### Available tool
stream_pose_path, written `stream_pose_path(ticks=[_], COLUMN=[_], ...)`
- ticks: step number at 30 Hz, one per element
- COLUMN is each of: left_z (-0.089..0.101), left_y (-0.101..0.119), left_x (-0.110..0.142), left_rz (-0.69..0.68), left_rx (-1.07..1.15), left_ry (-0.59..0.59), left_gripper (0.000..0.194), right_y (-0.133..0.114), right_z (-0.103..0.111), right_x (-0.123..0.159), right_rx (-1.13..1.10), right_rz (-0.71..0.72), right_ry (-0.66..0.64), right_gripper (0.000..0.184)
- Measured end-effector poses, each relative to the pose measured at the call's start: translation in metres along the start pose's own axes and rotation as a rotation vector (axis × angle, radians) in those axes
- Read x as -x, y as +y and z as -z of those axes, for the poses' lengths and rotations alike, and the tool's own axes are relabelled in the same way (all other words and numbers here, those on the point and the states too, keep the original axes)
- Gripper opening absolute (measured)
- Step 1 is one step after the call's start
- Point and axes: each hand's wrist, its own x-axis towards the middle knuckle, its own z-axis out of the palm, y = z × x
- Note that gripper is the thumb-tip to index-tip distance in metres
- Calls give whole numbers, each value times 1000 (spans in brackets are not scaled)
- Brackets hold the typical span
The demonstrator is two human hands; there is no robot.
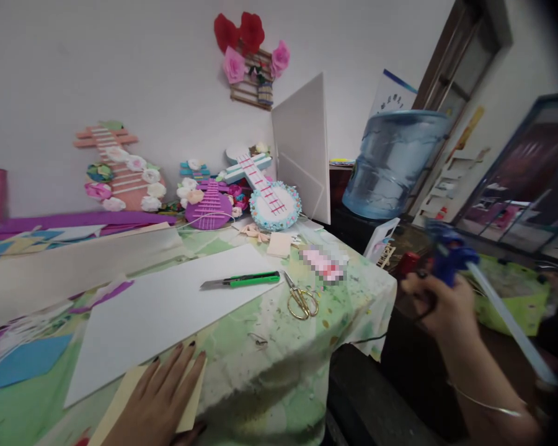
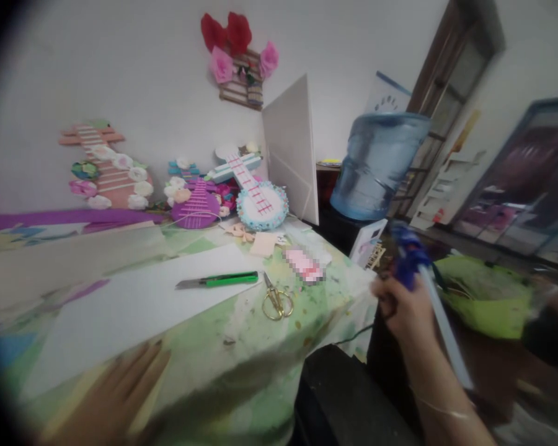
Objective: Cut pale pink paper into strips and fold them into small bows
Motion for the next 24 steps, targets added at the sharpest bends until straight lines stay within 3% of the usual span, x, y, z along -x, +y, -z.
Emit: stream_pose_path(ticks=[1,3,5,9,14,19,24], left_z=[-1,-2,-2,5,17,24,18], left_y=[-1,-1,-1,0,1,1,0], left_x=[0,0,-1,-5,-10,-10,-5], left_rz=[-3,-6,-9,-13,-20,28,36], left_rx=[-2,-8,-15,-31,-68,-43,33], left_ry=[9,20,35,29,-18,-54,-126], left_gripper=[73,73,73,76,76,75,83], right_y=[4,12,24,60,89,95,103], right_z=[-23,-68,-108,-162,-192,-206,-214], right_x=[1,8,16,27,33,35,38], right_rx=[-119,-337,-458,-584,-630,-653,-663], right_rz=[-94,-311,-407,-562,-645,-708,-701], right_ry=[-93,-397,-608,-796,-849,-897,-924], right_gripper=[25,27,25,20,19,17,19])
